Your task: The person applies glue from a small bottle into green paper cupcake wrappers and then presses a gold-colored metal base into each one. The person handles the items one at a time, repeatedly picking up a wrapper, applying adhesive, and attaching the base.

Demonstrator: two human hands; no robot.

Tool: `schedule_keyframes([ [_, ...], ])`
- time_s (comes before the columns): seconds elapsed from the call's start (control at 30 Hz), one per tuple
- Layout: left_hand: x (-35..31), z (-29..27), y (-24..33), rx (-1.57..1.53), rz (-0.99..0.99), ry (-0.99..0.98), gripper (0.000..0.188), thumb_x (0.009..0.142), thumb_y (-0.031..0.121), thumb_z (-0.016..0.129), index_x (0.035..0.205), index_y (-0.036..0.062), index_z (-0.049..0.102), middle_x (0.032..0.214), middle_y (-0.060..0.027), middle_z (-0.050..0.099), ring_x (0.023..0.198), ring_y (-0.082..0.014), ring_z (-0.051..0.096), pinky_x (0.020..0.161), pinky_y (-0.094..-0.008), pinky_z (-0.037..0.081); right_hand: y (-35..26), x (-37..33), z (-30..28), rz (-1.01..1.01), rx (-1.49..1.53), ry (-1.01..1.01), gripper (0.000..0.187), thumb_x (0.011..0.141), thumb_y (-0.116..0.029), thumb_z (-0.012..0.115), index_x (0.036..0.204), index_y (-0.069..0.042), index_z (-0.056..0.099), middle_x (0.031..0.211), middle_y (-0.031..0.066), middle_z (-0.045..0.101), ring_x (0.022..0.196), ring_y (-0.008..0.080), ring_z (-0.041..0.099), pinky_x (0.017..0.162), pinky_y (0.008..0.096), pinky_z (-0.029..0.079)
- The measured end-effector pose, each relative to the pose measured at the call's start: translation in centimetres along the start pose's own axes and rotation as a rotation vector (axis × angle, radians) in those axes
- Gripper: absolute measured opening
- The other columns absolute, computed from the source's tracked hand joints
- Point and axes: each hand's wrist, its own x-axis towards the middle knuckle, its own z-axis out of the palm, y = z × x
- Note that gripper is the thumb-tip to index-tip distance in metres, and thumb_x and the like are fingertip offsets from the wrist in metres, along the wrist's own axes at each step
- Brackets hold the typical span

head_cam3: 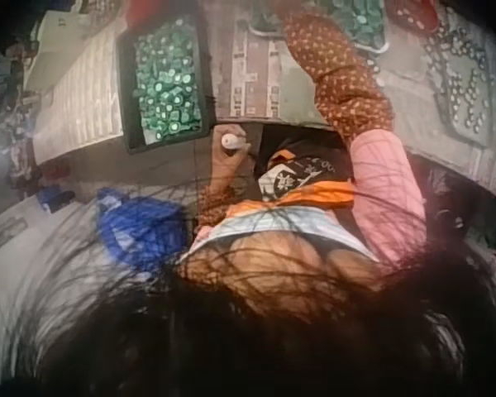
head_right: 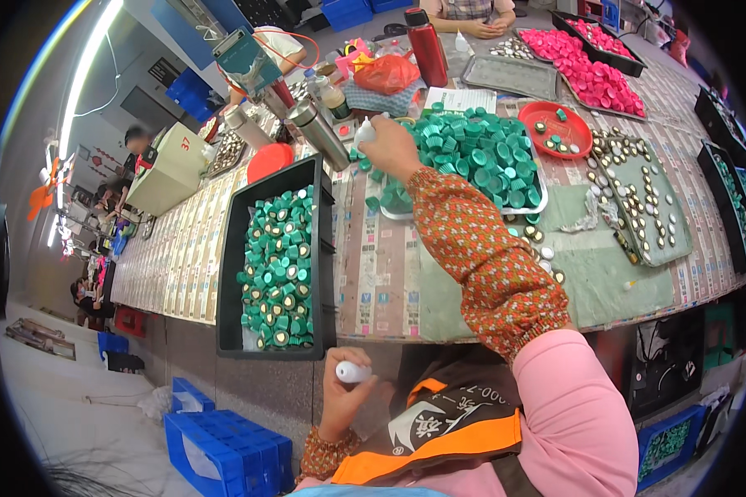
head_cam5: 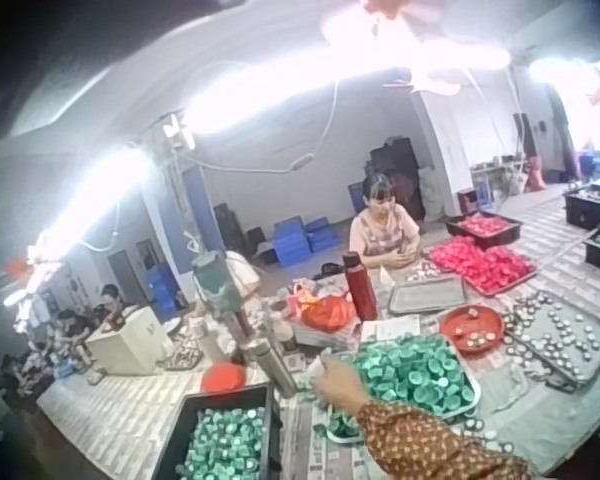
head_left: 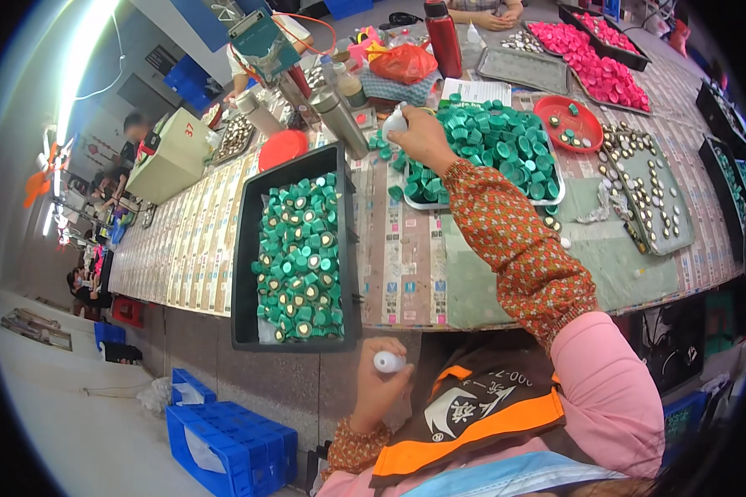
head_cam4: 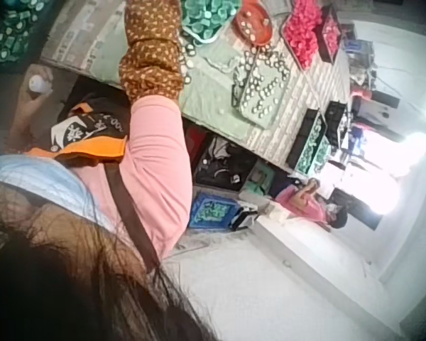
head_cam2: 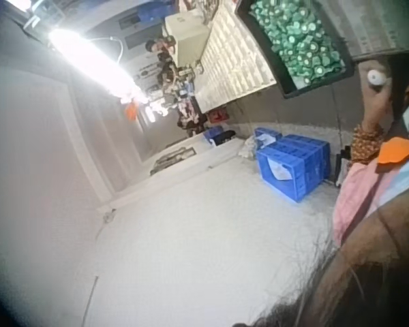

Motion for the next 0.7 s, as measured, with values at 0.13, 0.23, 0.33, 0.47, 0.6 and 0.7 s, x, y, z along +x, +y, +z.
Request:
schedule_keyframes([
  [0.13, 0.4, -0.9, 0.9, 0.011, 0.026, 0.001, 0.044, 0.077, -0.015, 0.069, 0.108, 0.0087, 0.048, 0.111, -0.0087, 0.053, 0.101, -0.0153, 0.052, 0.089, -0.0282, 0.044, 1.2, 4.2, 3.9, 0.040, -0.050, -0.035, 0.038, 0.077, -0.026, 0.072, 0.106, -0.003, 0.065, 0.104, 0.0225, 0.070, 0.102, 0.0412, 0.067, 0.088, 0.0509, 0.051],
  [0.23, 0.4, -1.6, 1.1, 0.003, 0.043, 0.019, 0.045, 0.077, -0.015, 0.070, 0.109, 0.0085, 0.049, 0.111, -0.0095, 0.053, 0.101, -0.0165, 0.053, 0.089, -0.0297, 0.044, 2.7, 7.3, 6.8, 0.110, -0.048, -0.087, 0.040, 0.076, -0.027, 0.072, 0.107, -0.003, 0.065, 0.104, 0.0220, 0.070, 0.101, 0.0408, 0.067, 0.088, 0.0511, 0.052],
  [0.33, -0.2, -2.4, 1.1, 0.022, 0.035, 0.055, 0.045, 0.078, -0.014, 0.072, 0.110, 0.0081, 0.050, 0.111, -0.0104, 0.053, 0.100, -0.0168, 0.054, 0.088, -0.0304, 0.045, 3.5, 8.9, 9.5, 0.108, -0.117, -0.074, 0.041, 0.075, -0.026, 0.071, 0.109, -0.004, 0.066, 0.106, 0.0216, 0.070, 0.101, 0.0403, 0.067, 0.089, 0.0507, 0.052],
  [0.47, -0.8, -2.6, 1.5, -0.052, -0.012, 0.129, 0.045, 0.079, -0.015, 0.071, 0.111, 0.0075, 0.050, 0.110, -0.0114, 0.053, 0.098, -0.0171, 0.056, 0.085, -0.0301, 0.048, 4.5, 10.0, 12.5, 0.032, -0.148, -0.104, 0.044, 0.071, -0.026, 0.080, 0.107, -0.003, 0.070, 0.107, 0.0238, 0.070, 0.102, 0.0405, 0.068, 0.090, 0.0476, 0.052],
  [0.6, -1.0, -3.0, 1.0, -0.038, 0.004, 0.107, 0.045, 0.079, -0.015, 0.072, 0.112, 0.0078, 0.050, 0.110, -0.0118, 0.054, 0.098, -0.0176, 0.057, 0.088, -0.0308, 0.048, 7.2, 11.4, 14.2, -0.028, -0.193, -0.024, 0.037, 0.070, -0.021, 0.080, 0.100, -0.002, 0.072, 0.099, 0.0236, 0.071, 0.096, 0.0407, 0.069, 0.086, 0.0473, 0.054],
  [0.7, -1.0, -3.1, 0.7, -0.035, 0.026, 0.113, 0.045, 0.079, -0.014, 0.072, 0.112, 0.0080, 0.050, 0.110, -0.0119, 0.055, 0.099, -0.0181, 0.057, 0.090, -0.0315, 0.047, 7.1, 12.1, 15.2, -0.008, -0.210, -0.105, 0.035, 0.070, -0.019, 0.079, 0.099, -0.002, 0.073, 0.098, 0.0239, 0.072, 0.095, 0.0408, 0.069, 0.086, 0.0475, 0.054],
])
